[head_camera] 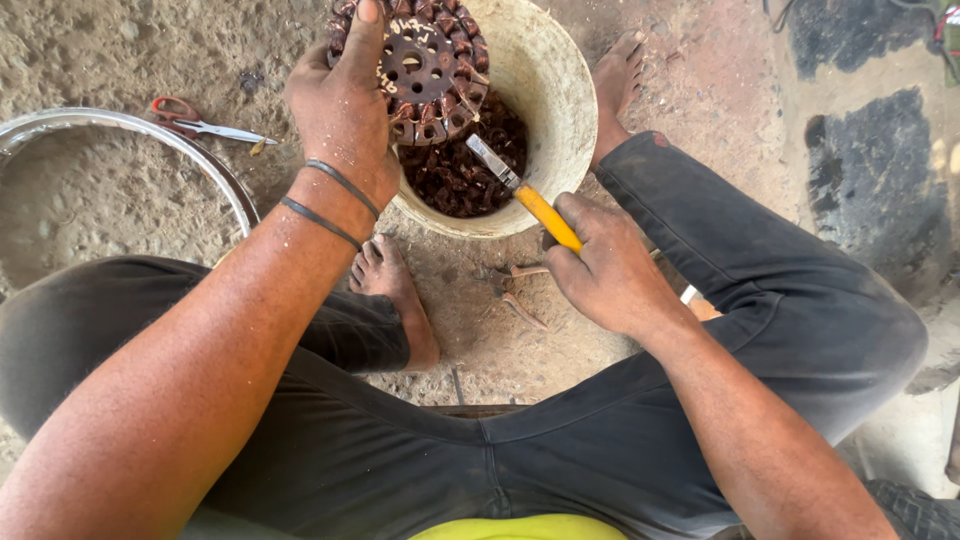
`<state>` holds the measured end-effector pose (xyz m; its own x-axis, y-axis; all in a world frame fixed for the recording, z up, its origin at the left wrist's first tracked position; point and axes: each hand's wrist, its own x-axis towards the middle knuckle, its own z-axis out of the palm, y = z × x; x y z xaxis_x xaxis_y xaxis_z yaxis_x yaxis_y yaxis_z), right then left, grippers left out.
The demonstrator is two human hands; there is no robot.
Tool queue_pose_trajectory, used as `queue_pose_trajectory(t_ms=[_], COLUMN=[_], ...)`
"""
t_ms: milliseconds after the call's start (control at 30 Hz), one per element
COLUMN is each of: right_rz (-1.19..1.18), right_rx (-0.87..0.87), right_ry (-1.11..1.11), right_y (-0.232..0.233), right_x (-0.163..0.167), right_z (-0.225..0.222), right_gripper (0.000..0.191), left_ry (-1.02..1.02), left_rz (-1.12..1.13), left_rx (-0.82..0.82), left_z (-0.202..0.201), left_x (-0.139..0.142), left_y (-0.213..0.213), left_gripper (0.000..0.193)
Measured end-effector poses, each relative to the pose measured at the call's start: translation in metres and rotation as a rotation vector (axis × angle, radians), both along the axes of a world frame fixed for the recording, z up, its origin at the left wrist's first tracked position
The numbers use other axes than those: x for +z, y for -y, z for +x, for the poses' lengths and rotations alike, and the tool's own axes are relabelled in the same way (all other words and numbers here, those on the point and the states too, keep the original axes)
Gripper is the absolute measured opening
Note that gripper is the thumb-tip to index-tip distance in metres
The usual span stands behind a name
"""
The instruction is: The person uses an angle grinder to cut through copper windings on a fan stator and then pulls the cut wires out using pliers.
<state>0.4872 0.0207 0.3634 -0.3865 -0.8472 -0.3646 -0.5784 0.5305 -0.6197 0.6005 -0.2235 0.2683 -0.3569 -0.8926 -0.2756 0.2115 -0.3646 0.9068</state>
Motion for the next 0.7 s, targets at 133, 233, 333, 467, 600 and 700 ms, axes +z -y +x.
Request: queue_pose_trajectory(t_ms=[133,233,333,467,600,700], right_rz=[0.085,0.253,0.287,0.079,0.085,0.167], right_rx=[-0.062,-0.151,-0.324,-0.227,-0.139,-0.106], right_ry=[-0.013,-0.009,0.064,-0.169,-0.218,-0.202], right_y=[0.004,0.003,-0.002,-0.010,-0.012,-0.016], right_x=[-0.001,0.000,0.003,0.000,-0.018,-0.023], right_z=[0.002,0.001,-0.005,-0.026,-0.032,-0.034], right_gripper=[0.021,0.032,0.046,0.030,0.042,0.046], left_ry=[0.008,0.000,0.148,0.010,0.010,-0.006], left_rz=[-0.025,-0.048,0.006,-0.153,-0.163,-0.184], left_rx=[0.006,0.010,0.043,0.087,0.091,0.052], left_z=[0.001,-0.002,-0.003,0.006,0.010,0.009], left_x=[0.006,0.011,0.015,0.018,0.019,0.019], left_y=[0.005,0.005,0.016,0.028,0.026,0.022], left_gripper=[0.046,0.043,0.037,0.036,0.029,0.026])
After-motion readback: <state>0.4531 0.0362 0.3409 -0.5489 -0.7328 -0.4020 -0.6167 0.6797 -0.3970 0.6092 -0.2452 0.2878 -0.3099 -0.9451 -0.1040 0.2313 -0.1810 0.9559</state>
